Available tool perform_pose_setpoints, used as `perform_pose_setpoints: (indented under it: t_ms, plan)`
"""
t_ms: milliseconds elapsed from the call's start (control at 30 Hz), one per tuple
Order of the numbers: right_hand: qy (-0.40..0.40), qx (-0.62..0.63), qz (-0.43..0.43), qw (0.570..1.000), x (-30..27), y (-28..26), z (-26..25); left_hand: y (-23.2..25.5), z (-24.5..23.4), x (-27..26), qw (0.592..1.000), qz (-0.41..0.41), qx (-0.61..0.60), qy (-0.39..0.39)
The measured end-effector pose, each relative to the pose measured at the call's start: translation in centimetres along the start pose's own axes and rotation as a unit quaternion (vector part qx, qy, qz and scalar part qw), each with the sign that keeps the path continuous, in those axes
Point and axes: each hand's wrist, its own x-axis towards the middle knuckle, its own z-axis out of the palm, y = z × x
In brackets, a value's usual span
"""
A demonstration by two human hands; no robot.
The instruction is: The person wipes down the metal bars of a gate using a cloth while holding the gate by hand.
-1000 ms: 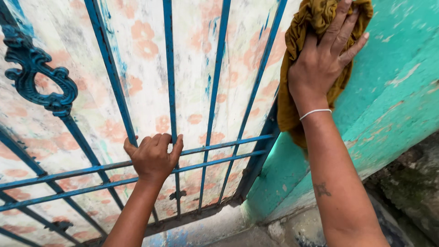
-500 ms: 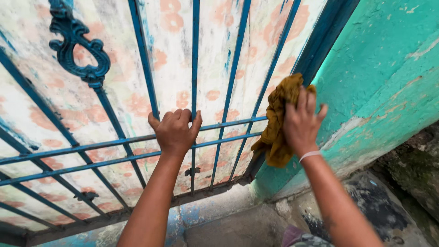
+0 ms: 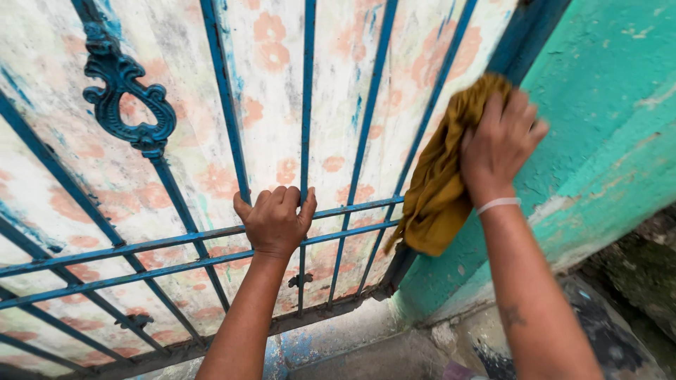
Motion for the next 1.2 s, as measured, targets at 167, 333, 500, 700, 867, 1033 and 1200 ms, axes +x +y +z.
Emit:
perform_pose_setpoints:
  t_ms: [167, 333, 500, 700, 867, 1033, 1200]
  plan:
    - [-0.108, 0.009, -0.012, 0.994, -6.4, -2.4, -1.4, 0.1, -0.4, 0.0, 1.000, 0.000, -0.006, 0.006]
    - [-0.135, 0.067, -0.016, 0.988, -5.7, -0.5, -0.1, 0.2, -0.5, 0.0, 1.000, 0.000, -0.016, 0.000]
    - [0.057, -0.045, -0.040, 0.997, 4.6, 4.9, 3.9, 0.2, -0.5, 0.1, 1.000, 0.004, -0.002, 0.008]
    - [0.031, -0.033, -0.026, 0.999, 5.8, 4.9, 5.5, 0.2, -0.4, -0.2, 1.000, -0.003, -0.018, 0.002]
    - [-0.031, -0.039, -0.092, 0.994, -4.1, 1.3, 3.0, 0.3, -0.6, -0.2, 1.000, -0.004, -0.024, 0.002]
    - [-0.198, 0.084, -0.028, 0.976, -9.3, -0.3, -0.9, 0.5, -1.0, -0.2, 0.999, -0.015, -0.045, -0.002]
    - [-0.140, 0.053, 0.021, 0.989, -3.0, 3.0, 0.0, 0.5, -0.9, -0.4, 0.999, -0.017, -0.039, 0.002]
